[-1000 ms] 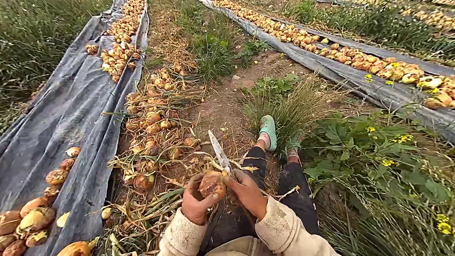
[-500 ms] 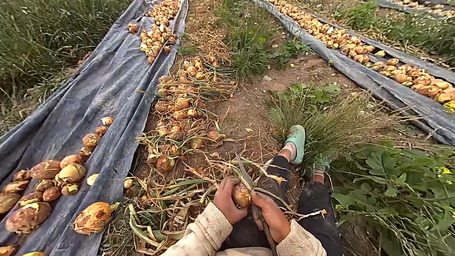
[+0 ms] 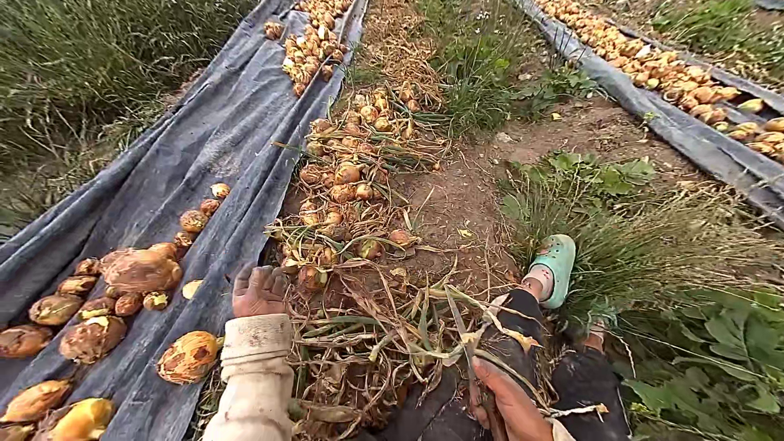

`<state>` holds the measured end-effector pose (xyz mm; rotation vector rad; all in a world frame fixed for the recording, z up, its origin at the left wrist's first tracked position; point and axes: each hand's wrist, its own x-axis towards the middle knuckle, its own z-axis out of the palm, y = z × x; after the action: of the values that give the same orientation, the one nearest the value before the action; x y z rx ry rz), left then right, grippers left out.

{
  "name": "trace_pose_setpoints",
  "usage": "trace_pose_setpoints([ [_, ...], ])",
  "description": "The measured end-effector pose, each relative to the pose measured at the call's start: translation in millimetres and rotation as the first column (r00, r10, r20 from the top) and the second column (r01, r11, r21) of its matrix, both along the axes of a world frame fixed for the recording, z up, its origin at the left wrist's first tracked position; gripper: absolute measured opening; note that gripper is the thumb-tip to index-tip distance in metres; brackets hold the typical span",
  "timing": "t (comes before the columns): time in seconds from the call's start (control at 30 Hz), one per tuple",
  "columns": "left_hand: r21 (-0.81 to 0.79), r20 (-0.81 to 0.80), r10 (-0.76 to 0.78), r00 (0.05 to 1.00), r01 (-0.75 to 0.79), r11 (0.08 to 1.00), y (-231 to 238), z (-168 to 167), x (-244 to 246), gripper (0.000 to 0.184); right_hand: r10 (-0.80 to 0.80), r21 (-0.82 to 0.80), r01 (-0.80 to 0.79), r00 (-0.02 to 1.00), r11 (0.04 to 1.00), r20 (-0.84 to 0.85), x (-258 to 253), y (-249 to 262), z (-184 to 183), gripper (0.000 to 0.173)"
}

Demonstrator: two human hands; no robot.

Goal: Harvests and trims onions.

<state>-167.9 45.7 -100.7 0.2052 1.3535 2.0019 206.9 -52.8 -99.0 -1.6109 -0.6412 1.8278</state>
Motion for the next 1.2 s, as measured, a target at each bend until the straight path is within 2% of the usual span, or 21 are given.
trace_pose_setpoints([
  [0.03, -0.185, -0.126, -0.052, 0.991, 0.028, 0.982, 7.8, -18.3, -7.6, 0.019, -0.001, 0.008, 0.001, 1.0, 1.0, -0.004, 1.4, 2.0, 1.8, 0.025],
  [0.07, -0.379, -0.218, -0.156, 0.963, 0.064, 0.923, 16.2, -40.3, -14.6, 0.035, -0.009, 0.015, 0.009, 1.0, 1.0, 0.004, 1.7, 4.3, 5.1, 0.021],
  [0.13, -0.708, -0.33, -0.453, 0.828, 0.1, 0.699, 31.3, -86.3, -24.7, 0.06, -0.017, 0.02, 0.017, 1.0, 1.0, 0.026, 2.9, 7.4, 11.6, 0.015],
  [0.17, -0.818, -0.352, -0.613, 0.707, 0.087, 0.569, 38.3, -100.7, -24.5, 0.072, -0.018, 0.026, 0.017, 0.999, 1.0, 0.032, 4.7, 7.9, 12.9, 0.013],
  [0.23, -0.933, -0.32, -0.83, 0.457, 0.0, 0.36, 54.7, -117.9, -17.6, 0.098, -0.005, 0.046, 0.003, 0.999, 0.999, 0.041, 9.1, 6.1, 13.1, 0.013],
  [0.27, -0.956, -0.28, -0.874, 0.397, -0.035, 0.291, 63.1, -120.2, -11.3, 0.108, 0.008, 0.061, -0.011, 0.999, 0.998, 0.044, 11.6, 4.2, 12.2, 0.015],
  [0.33, -0.967, -0.252, -0.898, 0.361, -0.072, 0.243, 77.4, -119.8, -3.8, 0.115, 0.03, 0.084, -0.035, 0.998, 0.996, 0.057, 16.3, 0.2, 8.9, 0.022],
  [0.4, -0.967, -0.254, -0.908, 0.333, -0.075, 0.243, 83.6, -118.2, -5.8, 0.11, 0.054, 0.084, -0.061, 0.995, 0.995, 0.087, 17.6, -3.0, 8.8, 0.026],
  [0.5, -0.957, -0.29, -0.897, 0.332, -0.077, 0.281, 72.6, -110.2, -7.6, 0.107, 0.113, 0.07, -0.124, 0.984, 0.99, 0.139, 13.4, -3.5, 14.1, 0.016],
  [0.63, -0.92, -0.362, -0.87, 0.334, 0.024, 0.392, 30.0, -67.4, 8.5, 0.107, 0.267, 0.084, -0.302, 0.919, 0.949, 0.291, 7.8, 4.2, 14.4, 0.026],
  [0.7, -0.883, -0.428, -0.86, 0.278, 0.073, 0.463, 5.8, -50.7, 11.7, 0.106, 0.421, 0.058, -0.476, 0.823, 0.878, 0.381, 4.8, 12.1, 13.4, 0.039],
  [0.8, -0.74, -0.63, -0.752, 0.192, 0.144, 0.657, -30.0, -27.8, 22.0, 0.102, 0.643, -0.029, -0.713, 0.613, 0.701, 0.46, -10.2, 26.5, 15.7, 0.056],
  [0.87, -0.614, -0.734, -0.655, 0.181, 0.236, 0.753, -51.1, -11.5, 36.3, 0.101, 0.7, -0.051, -0.783, 0.522, 0.619, 0.487, -26.3, 32.1, 18.4, 0.062],
  [0.9, -0.567, -0.76, -0.624, 0.181, 0.286, 0.773, -60.0, -3.2, 46.0, 0.102, 0.696, -0.035, -0.792, 0.514, 0.61, 0.502, -34.4, 33.2, 21.1, 0.065],
  [0.97, -0.517, -0.791, -0.596, 0.139, 0.37, 0.772, -75.3, 10.6, 67.9, 0.101, 0.621, 0.056, -0.751, 0.583, 0.658, 0.523, -47.5, 32.3, 31.3, 0.074],
  [1.03, -0.515, -0.802, -0.596, 0.045, 0.451, 0.729, -84.5, 19.4, 89.1, 0.098, 0.483, 0.204, -0.655, 0.701, 0.728, 0.525, -53.7, 31.1, 41.2, 0.081],
  [1.13, -0.521, -0.807, -0.589, -0.036, 0.514, 0.682, -91.7, 20.8, 117.6, 0.095, 0.325, 0.393, -0.532, 0.814, 0.75, 0.482, -51.7, 27.7, 47.5, 0.071],
  [1.2, -0.526, -0.805, -0.591, -0.046, 0.513, 0.678, -93.7, 20.0, 130.8, 0.092, 0.301, 0.415, -0.489, 0.846, 0.767, 0.44, -46.0, 21.0, 47.5, 0.06],
])
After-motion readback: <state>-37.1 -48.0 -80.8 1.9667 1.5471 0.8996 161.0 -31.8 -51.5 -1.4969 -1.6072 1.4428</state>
